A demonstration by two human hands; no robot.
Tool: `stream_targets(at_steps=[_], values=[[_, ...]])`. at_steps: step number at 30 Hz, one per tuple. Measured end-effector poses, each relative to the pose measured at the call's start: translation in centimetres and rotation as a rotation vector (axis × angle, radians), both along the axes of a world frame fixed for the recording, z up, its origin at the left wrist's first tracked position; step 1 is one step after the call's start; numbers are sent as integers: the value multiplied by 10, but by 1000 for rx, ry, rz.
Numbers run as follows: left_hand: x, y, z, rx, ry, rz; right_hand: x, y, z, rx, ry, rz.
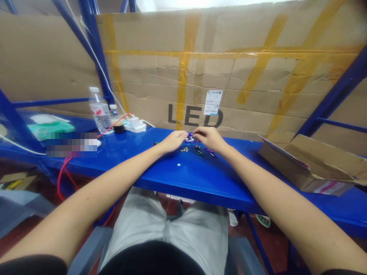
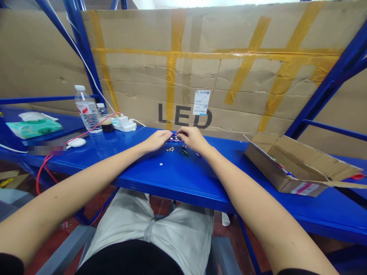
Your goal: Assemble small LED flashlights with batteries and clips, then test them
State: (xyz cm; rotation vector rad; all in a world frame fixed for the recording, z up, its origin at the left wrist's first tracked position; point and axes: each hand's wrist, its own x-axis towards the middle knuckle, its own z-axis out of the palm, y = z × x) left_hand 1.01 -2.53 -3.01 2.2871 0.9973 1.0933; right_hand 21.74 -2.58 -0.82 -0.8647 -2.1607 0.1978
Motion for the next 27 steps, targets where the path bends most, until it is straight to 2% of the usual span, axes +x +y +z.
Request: stream_targets(at_steps=[5,11,14,17,23,27], values=[[1,-2,1,71,48,30,2,0,2,38,-126,35],[1,-11,2,133,67,-2,5,-2,5,130,-302,72],[1,-15,2,180,86,-21,6,-5,8,122,-323,81],[1,-18,3,239,118,-21,5,-9,10,31,-284,98],[2,-20,2,382,256,-17,3,-14,11,-341,-153,118],[4,-24,3,386,274,-1,1,-16,12,-475,-54,129]])
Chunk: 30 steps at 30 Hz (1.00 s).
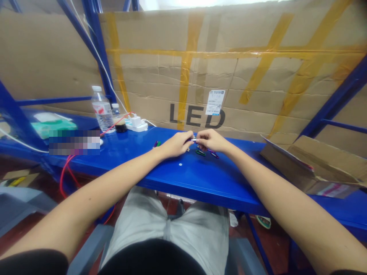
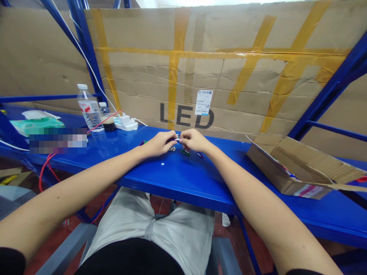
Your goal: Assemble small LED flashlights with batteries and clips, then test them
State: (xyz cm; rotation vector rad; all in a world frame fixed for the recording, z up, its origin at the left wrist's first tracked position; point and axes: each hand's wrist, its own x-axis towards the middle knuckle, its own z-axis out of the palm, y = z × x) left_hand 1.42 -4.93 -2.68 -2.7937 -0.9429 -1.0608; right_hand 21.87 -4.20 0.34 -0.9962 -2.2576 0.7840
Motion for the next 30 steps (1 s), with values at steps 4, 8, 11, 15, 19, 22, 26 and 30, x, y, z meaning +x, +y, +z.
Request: stream_targets(at_steps=[4,8,11,15,19,22,26,30], values=[[1,-3,2,-57,-41,8,-1,-3,2,-5,26,16],[2,-2,1,-55,-80,-41,-1,-3,1,-46,58,18],[2,0,0,-30,-121,-69,0,-1,-2,-136,126,38],[3,0,0,-6,-144,-103,1,3,-7,-342,253,48],[4,2,0,26,-143,-110,0,6,-9,-516,338,31],[5,2,0,57,-136,-104,0,6,-7,-517,346,31],[6,-2,2,44,-112,-78,3,6,-4,-440,289,31],[5,-4,2,-25,-49,-12,4,6,-4,-311,181,32]])
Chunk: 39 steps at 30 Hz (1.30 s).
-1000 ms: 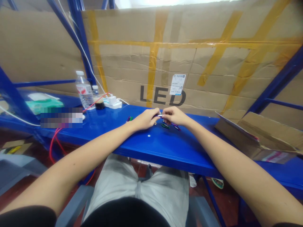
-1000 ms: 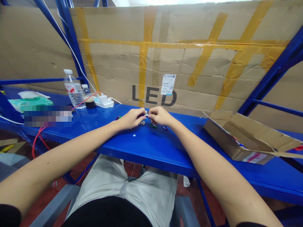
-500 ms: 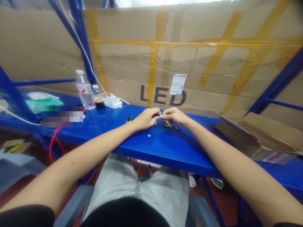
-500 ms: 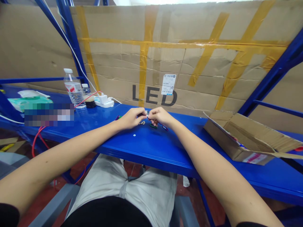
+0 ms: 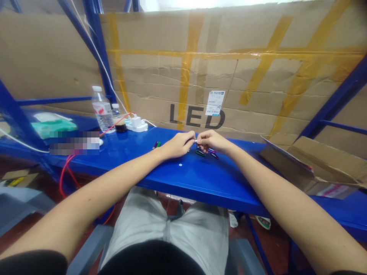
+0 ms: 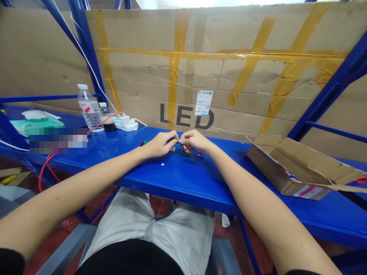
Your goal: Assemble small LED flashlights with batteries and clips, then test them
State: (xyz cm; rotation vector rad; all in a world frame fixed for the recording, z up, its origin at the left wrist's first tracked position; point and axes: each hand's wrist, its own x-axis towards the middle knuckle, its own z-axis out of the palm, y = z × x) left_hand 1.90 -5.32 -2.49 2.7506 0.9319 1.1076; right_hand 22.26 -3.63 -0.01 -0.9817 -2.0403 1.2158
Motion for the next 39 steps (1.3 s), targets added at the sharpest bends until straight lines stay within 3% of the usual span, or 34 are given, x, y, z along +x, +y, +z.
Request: stream_targets(at_steps=[3,8,14,18,25,33,39], values=[[-1,6,-3,-68,-17,79,-2,-2,-1,202,-148,-17],[2,18,-7,-29,-34,125,-4,-2,-1,752,-317,-85],[1,15,-2,-153,-7,110,-1,3,-4,883,-395,-14],[-3,11,-2,-292,-104,35,-2,2,-4,873,-369,1],[-6,11,-6,-135,-99,-34,-5,-4,-3,727,-329,-23],[-5,6,-4,26,-31,-46,-5,-5,-3,296,-135,-50],[-3,3,-2,69,-36,-51,-4,-5,0,190,-51,-16]])
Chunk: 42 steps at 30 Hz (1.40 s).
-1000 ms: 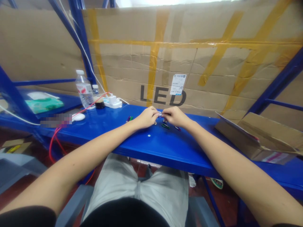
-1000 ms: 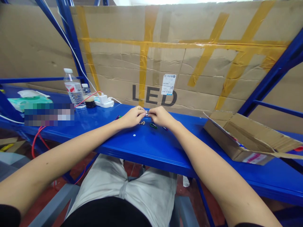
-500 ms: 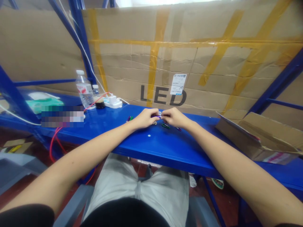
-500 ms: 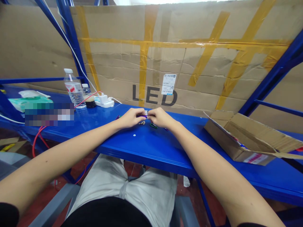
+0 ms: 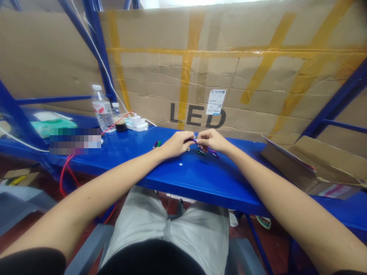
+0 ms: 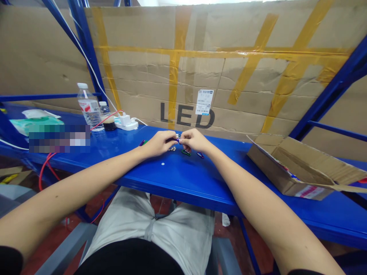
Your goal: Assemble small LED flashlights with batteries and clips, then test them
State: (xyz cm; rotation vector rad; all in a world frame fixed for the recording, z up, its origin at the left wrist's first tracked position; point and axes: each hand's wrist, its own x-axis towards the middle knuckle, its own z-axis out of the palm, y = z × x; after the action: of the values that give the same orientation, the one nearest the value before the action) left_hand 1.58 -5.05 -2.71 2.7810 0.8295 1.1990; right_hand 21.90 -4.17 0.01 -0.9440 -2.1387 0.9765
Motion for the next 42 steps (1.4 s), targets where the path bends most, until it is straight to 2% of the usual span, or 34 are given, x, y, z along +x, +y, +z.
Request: stream_targets(at_steps=[7,14,18,21,25,27,29,30,32,34,38,42], values=[[0,0,-1,48,5,-15,1,1,-1,-80,55,8],[-1,1,-3,73,34,-40,1,4,-4,-269,153,-12],[1,2,-3,28,14,-11,0,3,-3,-260,128,-10],[4,4,-2,-90,-63,53,-1,4,2,-180,39,-21],[8,7,-2,-211,-130,100,7,11,12,39,-141,-100],[7,9,-2,-223,-152,117,16,17,17,188,-225,-233],[5,11,-2,-224,-158,137,25,23,19,311,-473,-374],[4,12,-2,-225,-155,148,30,25,18,302,-606,-399],[1,15,-3,-227,-146,174,36,30,15,186,-847,-377],[-1,17,-4,-228,-142,194,39,34,10,108,-963,-357],[-1,21,-5,-223,-140,202,37,38,1,104,-940,-300],[-2,21,-6,-222,-143,197,36,41,-4,113,-835,-362]])
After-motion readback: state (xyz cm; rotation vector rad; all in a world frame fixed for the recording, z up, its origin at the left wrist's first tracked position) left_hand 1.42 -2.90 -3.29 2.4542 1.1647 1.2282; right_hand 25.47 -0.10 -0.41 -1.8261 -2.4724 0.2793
